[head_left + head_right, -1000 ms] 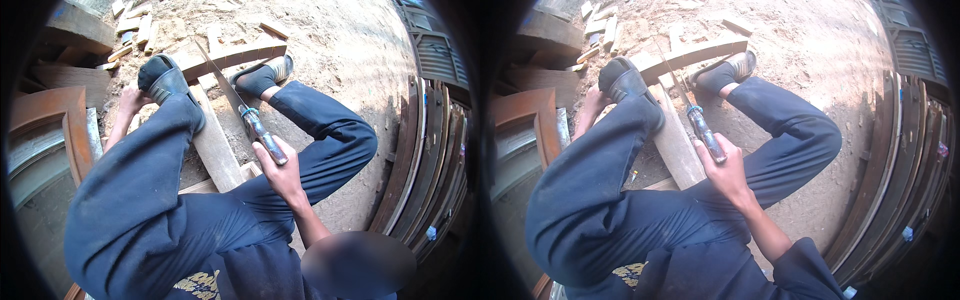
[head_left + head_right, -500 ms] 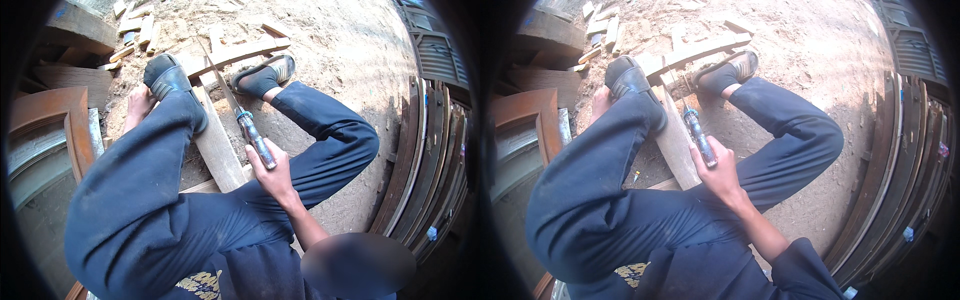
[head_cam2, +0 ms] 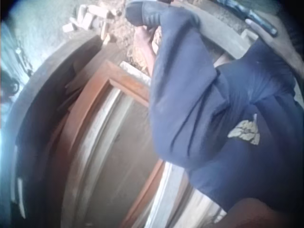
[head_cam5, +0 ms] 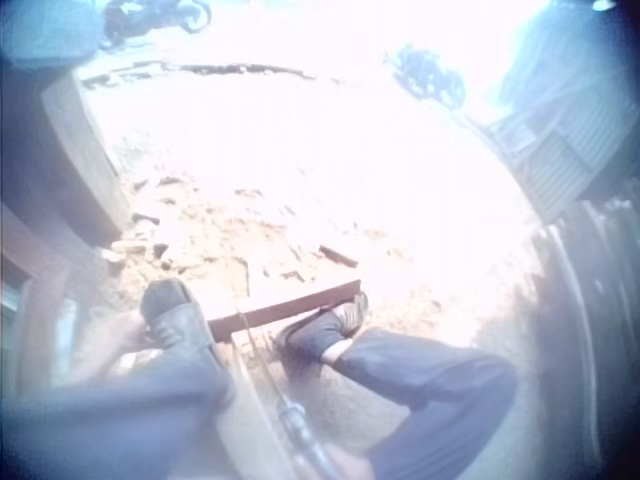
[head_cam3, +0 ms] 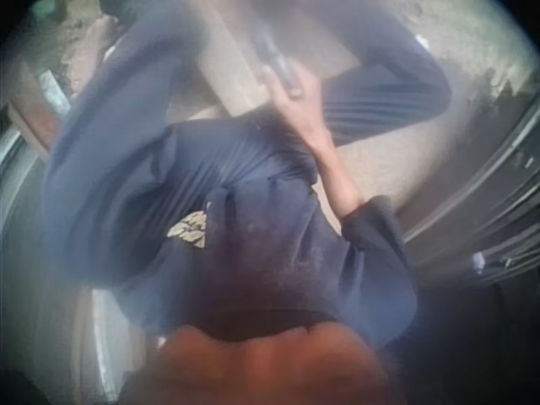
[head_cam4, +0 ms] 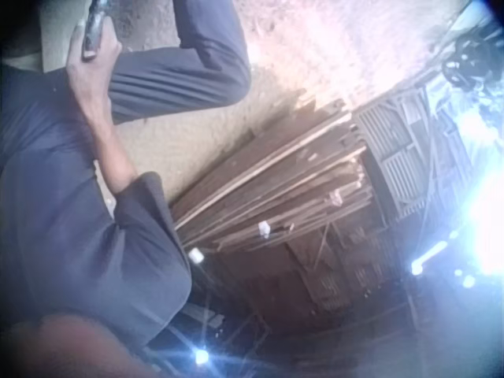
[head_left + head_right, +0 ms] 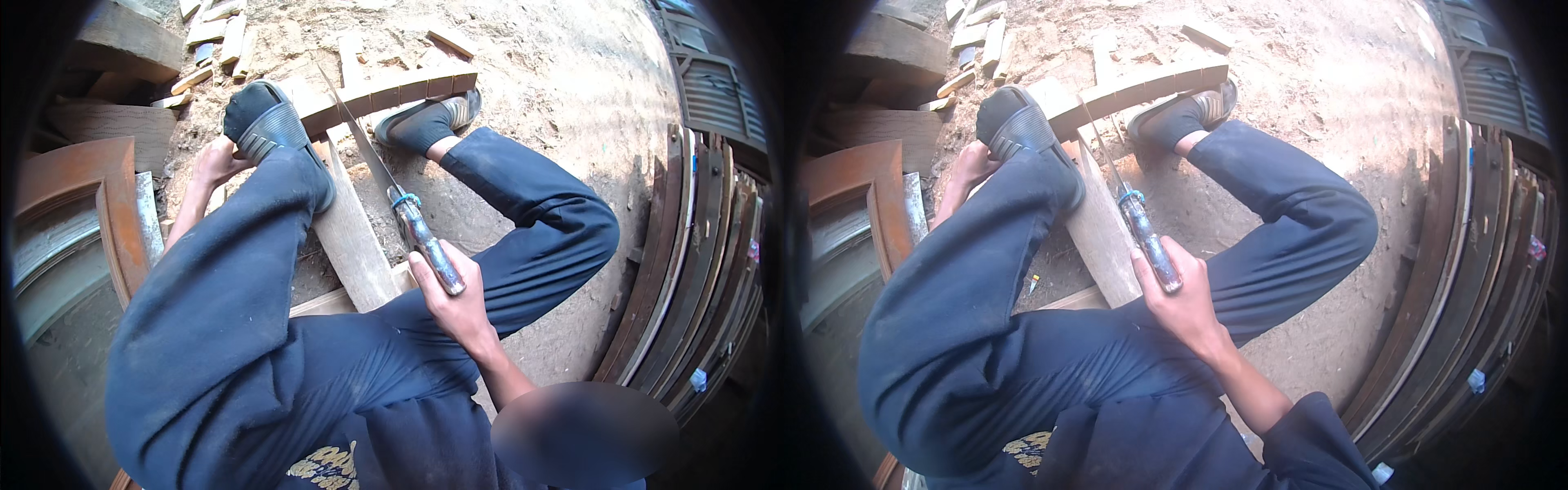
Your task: The person sits on the ground and uses a hand saw to cut a small wooden plank resting between their feet. They hold the plank with one hand and saw with the other, producing sawdust as they work.
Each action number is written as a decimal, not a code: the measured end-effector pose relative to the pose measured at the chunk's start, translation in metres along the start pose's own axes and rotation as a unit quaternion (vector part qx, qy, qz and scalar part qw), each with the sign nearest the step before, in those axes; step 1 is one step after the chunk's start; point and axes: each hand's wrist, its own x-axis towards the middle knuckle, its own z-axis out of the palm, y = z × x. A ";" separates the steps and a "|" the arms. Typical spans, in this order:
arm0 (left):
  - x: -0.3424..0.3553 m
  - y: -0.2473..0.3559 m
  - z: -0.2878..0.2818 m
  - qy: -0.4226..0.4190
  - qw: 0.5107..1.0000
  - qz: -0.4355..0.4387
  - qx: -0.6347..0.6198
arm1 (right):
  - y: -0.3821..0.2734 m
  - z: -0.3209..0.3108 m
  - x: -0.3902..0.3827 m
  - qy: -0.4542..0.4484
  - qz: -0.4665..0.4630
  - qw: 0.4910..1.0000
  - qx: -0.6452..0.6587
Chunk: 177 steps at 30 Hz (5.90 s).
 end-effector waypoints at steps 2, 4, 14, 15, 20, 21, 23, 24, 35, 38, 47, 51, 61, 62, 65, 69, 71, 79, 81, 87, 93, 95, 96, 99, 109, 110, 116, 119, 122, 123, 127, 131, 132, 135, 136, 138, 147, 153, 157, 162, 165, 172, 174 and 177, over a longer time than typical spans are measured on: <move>-0.001 -0.012 0.018 0.061 0.996 0.036 -0.046 | -0.008 0.001 0.005 -0.017 0.014 1.000 0.009; -0.004 -0.027 0.028 0.128 0.989 0.063 0.035 | -0.017 0.003 0.012 -0.031 0.023 0.999 0.026; -0.012 0.010 0.008 0.055 0.997 -0.016 0.057 | 0.000 0.005 0.023 -0.005 -0.009 1.000 -0.002; -0.015 0.016 0.007 0.093 0.995 0.026 0.020 | 0.005 0.008 0.029 -0.007 -0.005 1.000 -0.005; -0.021 0.022 0.002 0.128 0.989 0.078 0.003 | 0.005 0.005 0.013 -0.014 -0.020 0.999 -0.038; -0.021 0.027 0.002 0.129 0.989 0.070 0.014 | 0.000 0.001 0.006 -0.017 -0.008 0.999 -0.037; -0.023 0.029 -0.009 0.087 0.994 0.073 -0.009 | -0.001 -0.002 0.003 -0.017 -0.010 0.999 -0.031; -0.024 0.030 -0.013 0.066 0.995 0.074 -0.020 | 0.003 -0.002 0.008 -0.012 -0.024 0.999 -0.029; -0.021 0.026 0.002 0.151 0.981 0.111 -0.055 | -0.003 0.000 0.015 -0.036 0.004 0.999 -0.036; -0.021 0.022 0.000 0.127 0.985 0.105 -0.042 | 0.011 0.004 0.030 -0.010 -0.036 0.999 -0.013; -0.017 0.002 -0.005 0.067 0.995 0.077 0.015 | 0.008 0.015 0.037 -0.024 -0.022 0.999 -0.008; -0.018 0.003 -0.003 0.045 0.998 0.035 -0.003 | 0.004 0.010 0.038 -0.011 -0.027 1.000 0.012; 0.000 0.034 0.016 0.133 0.983 0.121 -0.048 | 0.001 -0.004 0.014 0.015 -0.003 1.000 -0.019; 0.013 -0.042 0.036 0.140 0.984 0.104 -0.037 | -0.003 0.007 0.018 -0.002 -0.017 1.000 -0.005; 0.019 -0.162 0.062 0.051 0.978 -0.032 -0.200 | 0.002 0.041 0.053 -0.040 -0.033 0.998 0.043; -0.005 0.023 0.019 0.138 0.988 0.058 -0.029 | 0.009 0.029 0.052 0.008 -0.021 1.000 -0.007; -0.010 0.009 0.015 0.142 0.989 0.044 0.003 | 0.009 0.030 0.038 0.001 -0.029 1.000 0.001; -0.011 -0.001 0.025 0.164 0.986 0.016 0.026 | 0.008 0.054 0.066 0.012 -0.069 0.997 -0.035; -0.005 0.003 0.026 0.149 0.986 -0.036 0.060 | 0.008 0.050 0.056 0.011 -0.056 0.997 -0.051; -0.009 -0.006 0.034 0.177 0.983 -0.022 0.048 | -0.002 0.053 0.040 0.019 -0.072 0.996 -0.059; -0.011 -0.001 0.027 0.130 0.990 -0.038 0.031 | 0.007 0.059 0.063 0.010 -0.049 0.998 -0.045; -0.008 0.000 0.029 0.140 0.989 -0.028 0.035 | 0.007 0.042 0.037 0.006 -0.028 0.999 -0.038; -0.010 0.002 0.025 0.136 0.990 -0.038 0.033 | 0.006 0.039 0.031 0.006 -0.029 0.999 -0.038; -0.009 0.012 0.023 0.148 0.988 -0.025 0.026 | 0.006 0.041 0.032 0.034 -0.047 0.998 -0.021; -0.015 0.015 0.010 0.144 0.989 0.013 0.032 | 0.003 0.037 0.027 0.003 -0.034 0.998 -0.045; -0.015 0.013 0.010 0.122 0.991 -0.014 0.049 | 0.003 0.036 0.023 0.005 -0.031 0.999 -0.042; -0.005 0.006 0.025 0.128 0.991 -0.003 0.046 | 0.008 0.066 0.070 0.031 -0.065 0.996 -0.048; -0.013 0.003 0.020 0.120 0.992 -0.017 0.016 | 0.002 0.058 0.044 0.010 -0.070 0.995 -0.067; -0.012 0.003 0.022 0.128 0.991 -0.009 0.033 | 0.001 0.035 0.011 -0.009 -0.014 0.998 -0.069; -0.012 0.003 0.022 0.133 0.990 -0.002 0.040 | 0.003 0.032 0.011 -0.005 -0.008 0.998 -0.066; -0.012 0.025 0.011 0.103 0.994 0.003 0.044 | 0.010 0.051 0.063 0.023 -0.062 0.997 -0.048; -0.012 0.011 0.019 0.144 0.989 -0.007 0.038 | -0.001 0.057 0.066 0.011 -0.040 0.998 -0.052; -0.012 0.009 0.019 0.135 0.990 -0.010 0.035 | -0.001 0.051 0.051 0.005 -0.035 0.998 -0.051; -0.013 0.009 0.014 0.116 0.992 -0.024 0.035 | 0.001 0.031 0.020 -0.007 -0.019 0.999 -0.045; -0.014 0.010 0.012 0.112 0.992 -0.024 0.049 | 0.002 0.028 0.018 -0.006 -0.014 0.999 -0.035; -0.012 0.013 0.010 0.104 0.991 -0.019 0.076 | 0.005 0.032 0.028 0.004 -0.023 0.999 -0.028; -0.016 0.010 0.010 0.147 0.988 0.037 0.023 | 0.003 0.041 0.033 -0.003 -0.047 0.998 -0.050; -0.013 0.007 0.020 0.176 0.984 0.004 0.040 | -0.007 0.055 0.053 -0.006 -0.100 0.991 -0.086; -0.008 0.008 0.020 0.173 0.984 -0.005 0.038 | 0.001 0.063 0.075 0.011 -0.099 0.994 -0.047; -0.006 0.012 0.026 0.172 0.984 -0.001 0.040 | 0.015 0.034 0.026 0.021 0.008 1.000 -0.009; -0.011 -0.006 0.026 0.112 0.990 -0.063 0.050 | -0.004 0.043 0.023 0.014 -0.020 0.999 -0.032; -0.004 0.001 0.032 0.121 0.992 -0.019 0.039 | -0.006 0.046 0.073 -0.007 -0.024 0.999 -0.042; -0.003 0.002 0.032 0.111 0.992 -0.028 0.049 | -0.015 0.033 0.043 -0.013 -0.010 0.998 -0.066; -0.010 -0.002 0.025 0.106 0.991 -0.068 0.049 | -0.010 0.039 0.032 -0.003 -0.023 0.999 -0.045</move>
